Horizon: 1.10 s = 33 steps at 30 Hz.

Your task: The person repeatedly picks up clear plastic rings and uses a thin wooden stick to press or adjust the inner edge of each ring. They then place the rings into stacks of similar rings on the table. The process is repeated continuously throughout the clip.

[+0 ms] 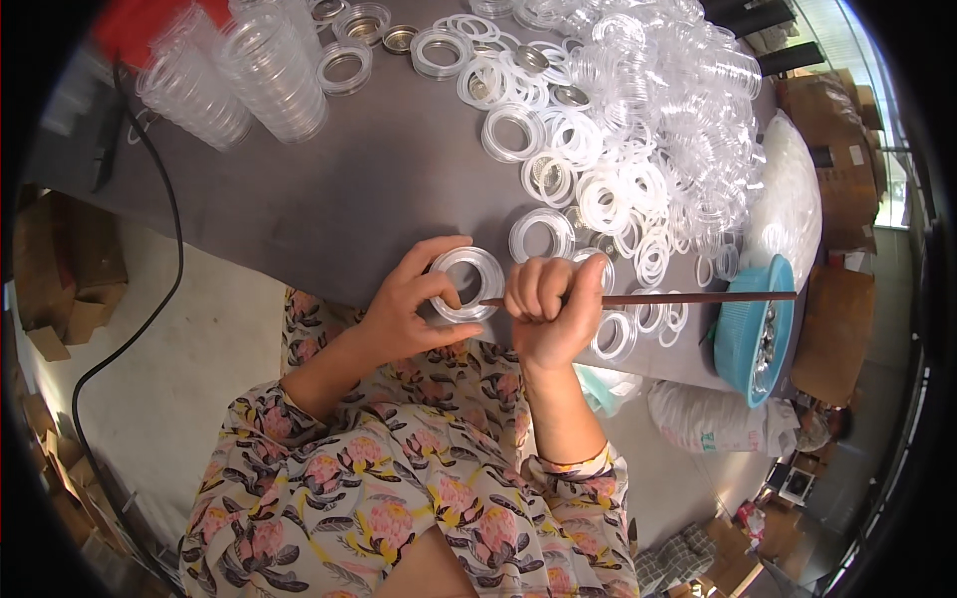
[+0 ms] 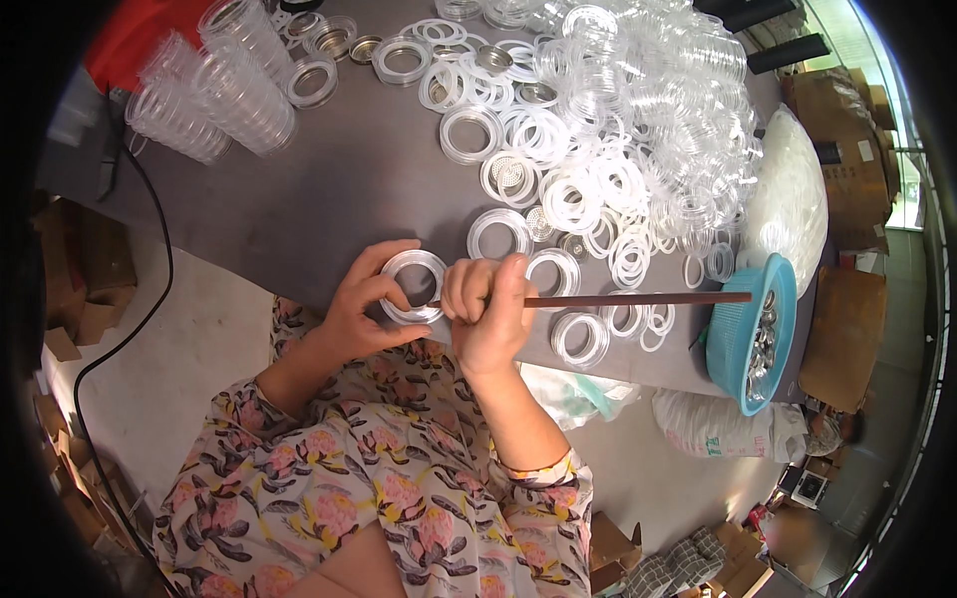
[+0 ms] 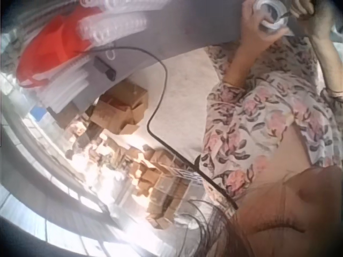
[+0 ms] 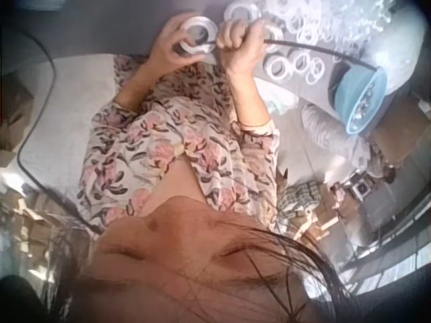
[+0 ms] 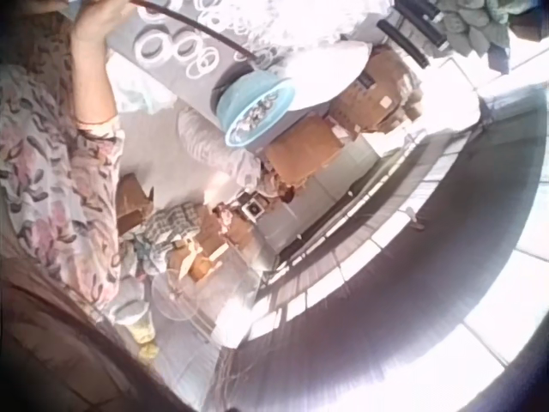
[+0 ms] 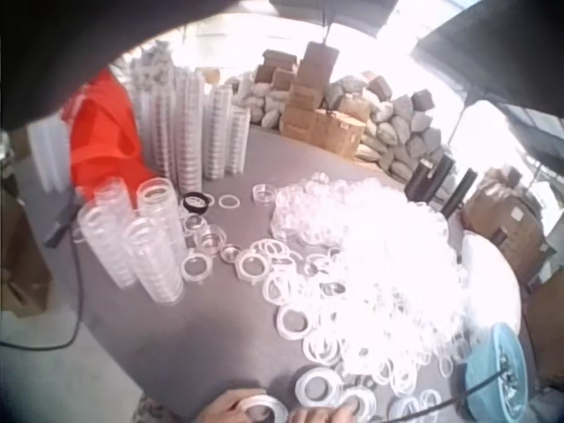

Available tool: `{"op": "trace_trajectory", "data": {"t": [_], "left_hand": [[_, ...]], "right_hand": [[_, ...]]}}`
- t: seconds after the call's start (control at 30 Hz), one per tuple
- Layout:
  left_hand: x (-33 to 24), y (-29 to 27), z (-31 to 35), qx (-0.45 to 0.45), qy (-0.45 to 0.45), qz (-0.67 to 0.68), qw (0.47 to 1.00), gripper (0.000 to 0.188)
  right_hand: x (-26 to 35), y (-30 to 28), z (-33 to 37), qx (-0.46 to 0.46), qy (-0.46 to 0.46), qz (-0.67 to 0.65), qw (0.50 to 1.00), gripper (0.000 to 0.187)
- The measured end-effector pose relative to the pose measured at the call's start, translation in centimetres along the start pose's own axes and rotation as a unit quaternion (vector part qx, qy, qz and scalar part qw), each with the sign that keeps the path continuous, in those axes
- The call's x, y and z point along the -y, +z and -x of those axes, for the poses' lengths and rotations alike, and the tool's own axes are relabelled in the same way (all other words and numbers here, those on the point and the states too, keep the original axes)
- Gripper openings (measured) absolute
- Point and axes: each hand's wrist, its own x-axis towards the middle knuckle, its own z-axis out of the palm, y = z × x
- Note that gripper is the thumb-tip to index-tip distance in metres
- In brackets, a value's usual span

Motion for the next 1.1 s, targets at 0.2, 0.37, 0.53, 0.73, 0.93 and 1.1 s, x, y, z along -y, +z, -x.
{"op": "trace_trajectory", "data": {"t": [0.2,0.37,0.53,0.73,0.93,1.1], "left_hand": [[-0.1,0.1,-0.1,-0.006,0.001,0.004,1.0,0.036],[-0.6,-0.2,-0.4,0.005,-0.021,0.002,1.0,0.037],[-0.7,-0.7,-1.1,0.059,-0.013,-0.031,0.998,0.036],[-0.2,0.0,-0.7,0.026,-0.063,0.047,0.997,0.054],[0.0,0.3,-0.5,0.031,-0.062,0.029,0.997,0.082],[-0.1,0.3,-0.3,0.03,-0.081,0.063,0.994,0.083]], "right_hand": [[-0.6,-0.3,0.5,0.016,0.029,-0.038,0.999,0.056],[-0.1,0.3,-0.2,0.012,0.038,-0.013,0.999,0.059],[-0.5,0.3,0.0,0.019,0.055,-0.039,0.998,0.059],[-1.2,0.6,0.3,0.033,0.047,-0.103,0.993,0.057],[-2.0,1.0,-1.5,0.068,-0.066,-0.02,0.995,0.058],[-1.2,0.4,-2.2,0.075,-0.121,0.108,0.984,0.059]]}}
